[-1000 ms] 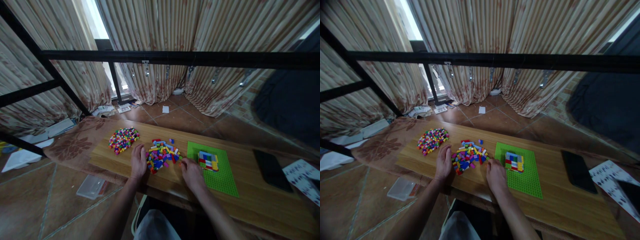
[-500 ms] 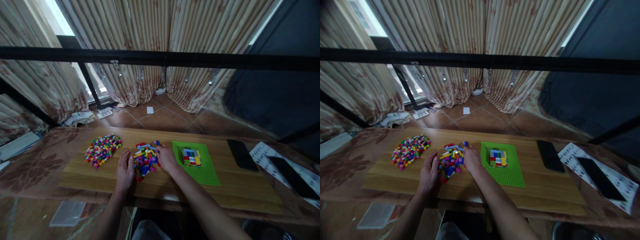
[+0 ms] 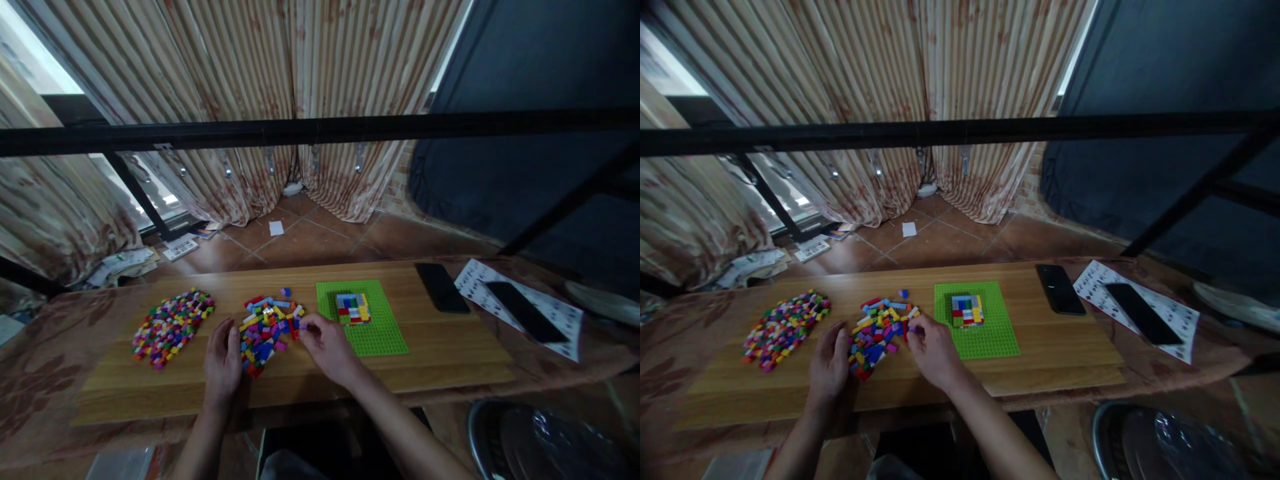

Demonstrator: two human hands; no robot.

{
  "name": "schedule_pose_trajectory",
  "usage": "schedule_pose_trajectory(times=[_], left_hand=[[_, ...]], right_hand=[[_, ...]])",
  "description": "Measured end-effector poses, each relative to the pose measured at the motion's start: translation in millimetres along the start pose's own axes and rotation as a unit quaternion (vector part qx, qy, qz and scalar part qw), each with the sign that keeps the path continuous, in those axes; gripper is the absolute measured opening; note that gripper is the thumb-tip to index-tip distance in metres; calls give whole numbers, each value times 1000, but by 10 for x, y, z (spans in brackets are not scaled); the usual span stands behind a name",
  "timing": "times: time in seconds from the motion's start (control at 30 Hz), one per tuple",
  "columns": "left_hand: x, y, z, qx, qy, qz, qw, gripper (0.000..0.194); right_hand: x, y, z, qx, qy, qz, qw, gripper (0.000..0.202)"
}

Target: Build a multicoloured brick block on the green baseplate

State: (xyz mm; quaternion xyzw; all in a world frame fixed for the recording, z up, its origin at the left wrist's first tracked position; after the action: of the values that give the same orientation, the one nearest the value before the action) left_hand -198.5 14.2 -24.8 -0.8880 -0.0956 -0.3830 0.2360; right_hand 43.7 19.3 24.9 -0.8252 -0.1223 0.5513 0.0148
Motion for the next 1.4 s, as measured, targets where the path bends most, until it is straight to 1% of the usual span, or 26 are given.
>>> schedule_pose_trajectory(times=[0.1,0.23,0.37,0.5,0.57,0.67,0.83,0.97,1.03,1.17,1.4], left_hand=[[6,2,1,2,2,4,1000,41],[22,8,-4,2,-2,6,1000,42],[40,13,-6,3,-11,7,1000,42],[35,14,-2,6,-5,2,1000,43],[20,11,6,3,-5,-2,1000,44],[-9,7,15,-1,-8,-5,1000,45],[-31,1,15,2,-8,-3,1000,46],[-9,-9,8,0,-12,-4,1000,46],[7,-15,4,-3,-15,-6,1000,46],[18,-24,7,-7,-15,-8,1000,46],[3,-23,6,-4,-21,-5,1000,47]], right_hand=[[150,278,-166,26,-50,32,998,16],[400,529,-390,68,-67,51,994,21],[660,666,-614,135,-92,88,983,24],[804,722,-749,197,-108,104,969,35],[831,730,-783,209,-99,105,967,38],[850,736,-835,206,-74,108,970,33],[895,750,-1031,228,-32,118,966,35],[952,720,-1183,252,-38,121,959,40],[965,696,-1224,261,-52,110,958,40],[955,672,-1231,265,-61,81,959,34],[948,649,-1196,250,-55,57,965,28]])
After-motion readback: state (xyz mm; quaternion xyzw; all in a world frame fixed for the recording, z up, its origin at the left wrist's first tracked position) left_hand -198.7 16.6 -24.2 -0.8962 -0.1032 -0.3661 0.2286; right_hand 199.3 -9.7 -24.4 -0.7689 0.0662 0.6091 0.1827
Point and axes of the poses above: each hand's wrist, its own y-axis away from the middle knuckle, its own z-axis out of the palm, x = y × z, the point moved 5 cm from there along -y, towards the middle knuckle, and after that the axes turned 4 degrees about -y, right-handed, at the moved point
